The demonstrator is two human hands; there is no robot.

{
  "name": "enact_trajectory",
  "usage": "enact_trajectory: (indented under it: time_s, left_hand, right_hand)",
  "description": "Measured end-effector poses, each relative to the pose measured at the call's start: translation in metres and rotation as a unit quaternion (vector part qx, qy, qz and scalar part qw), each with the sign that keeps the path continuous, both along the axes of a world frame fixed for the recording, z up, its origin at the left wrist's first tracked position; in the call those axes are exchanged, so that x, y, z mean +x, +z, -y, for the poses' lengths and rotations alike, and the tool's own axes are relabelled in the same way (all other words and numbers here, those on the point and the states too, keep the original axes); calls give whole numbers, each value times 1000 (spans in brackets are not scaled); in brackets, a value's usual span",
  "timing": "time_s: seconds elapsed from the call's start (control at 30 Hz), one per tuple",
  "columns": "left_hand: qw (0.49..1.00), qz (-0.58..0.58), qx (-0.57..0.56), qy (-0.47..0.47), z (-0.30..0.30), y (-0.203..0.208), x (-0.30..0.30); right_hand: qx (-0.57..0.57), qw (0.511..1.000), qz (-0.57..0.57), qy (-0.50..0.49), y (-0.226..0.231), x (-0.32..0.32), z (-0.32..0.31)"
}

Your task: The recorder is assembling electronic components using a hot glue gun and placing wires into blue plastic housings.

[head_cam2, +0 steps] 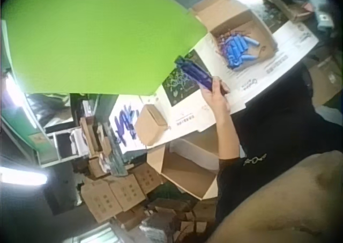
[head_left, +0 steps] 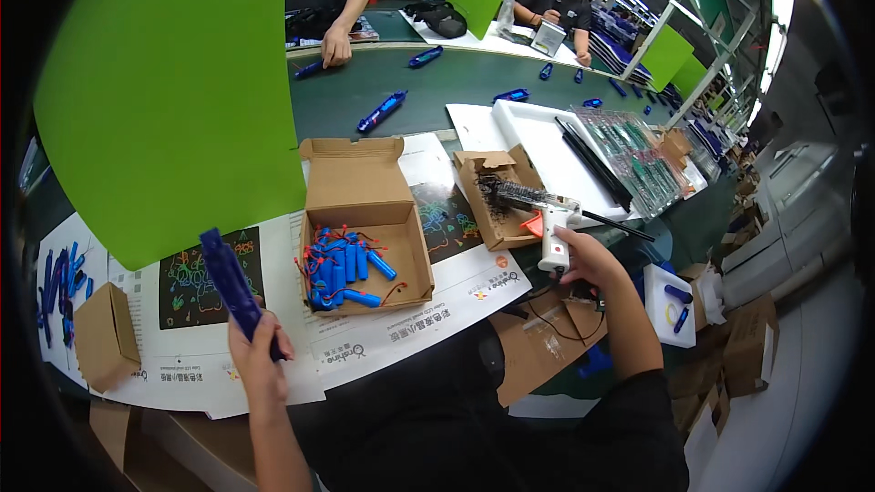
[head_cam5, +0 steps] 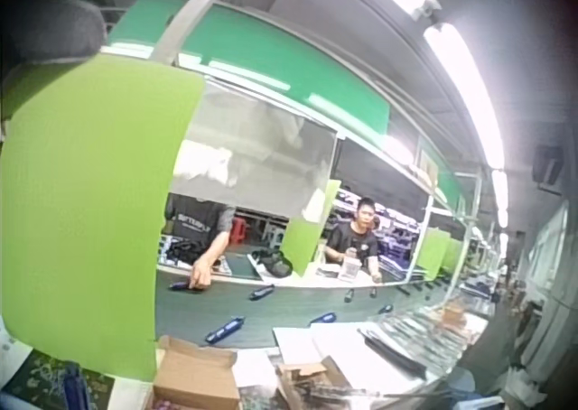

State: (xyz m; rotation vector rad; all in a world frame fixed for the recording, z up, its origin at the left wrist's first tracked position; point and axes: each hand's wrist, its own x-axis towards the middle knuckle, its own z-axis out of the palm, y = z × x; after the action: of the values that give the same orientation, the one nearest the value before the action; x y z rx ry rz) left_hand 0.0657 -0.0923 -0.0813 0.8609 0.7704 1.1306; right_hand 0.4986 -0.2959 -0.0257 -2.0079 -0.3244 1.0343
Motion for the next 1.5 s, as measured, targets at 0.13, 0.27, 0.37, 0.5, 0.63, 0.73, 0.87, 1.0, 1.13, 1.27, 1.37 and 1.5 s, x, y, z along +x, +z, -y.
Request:
enact_trajectory:
  time_s: [0.13, 0.27, 0.37, 0.5, 0.63, 0.73, 0.87, 1.0, 1.13, 1.27, 1.37, 1.5]
  left_hand:
    - [1000, -23, 0, 10, 6, -12, 0]
    - [1000, 1, -2, 6, 8, -14, -11]
    - [1000, -10, 11, -13, 7, -12, -7]
    - [1000, -15, 19, -9, 6, -14, -8]
    - [999, -20, 29, -18, 4, -14, -4]
    - [999, -35, 26, -23, 3, -11, -3]
    - [999, -20, 25, -15, 4, -12, -8]
    - [987, 124, -89, -47, -3, -26, -13]
    - [994, 52, -71, -57, -1, -20, -15]
    - [995, 38, -57, -73, -3, -16, -15]
    - [995, 31, -55, -79, -3, -13, -16]
    - [995, 35, -46, -84, -3, -15, -16]
  right_hand:
    - [75, 997, 4, -36, -14, 13, -5]
    - [135, 981, 138, -28, 19, 7, -5]
    - [128, 977, 172, 5, 33, -1, -10]
    - [109, 991, 75, -1, 34, -20, -25]
    - [78, 993, 88, 7, 35, -13, -24]
    - [151, 974, 167, -12, 44, -2, -17]
    - [340, 903, 259, -45, 74, -11, -19]
    - [431, 877, 209, 36, 99, -29, -9]
    - [427, 855, 122, 269, 100, -114, -31]
    - [331, 880, 22, 340, 93, -185, -66]
    - [321, 874, -73, 357, 79, -208, -90]
    - [274, 872, -104, 392, 76, -228, -119]
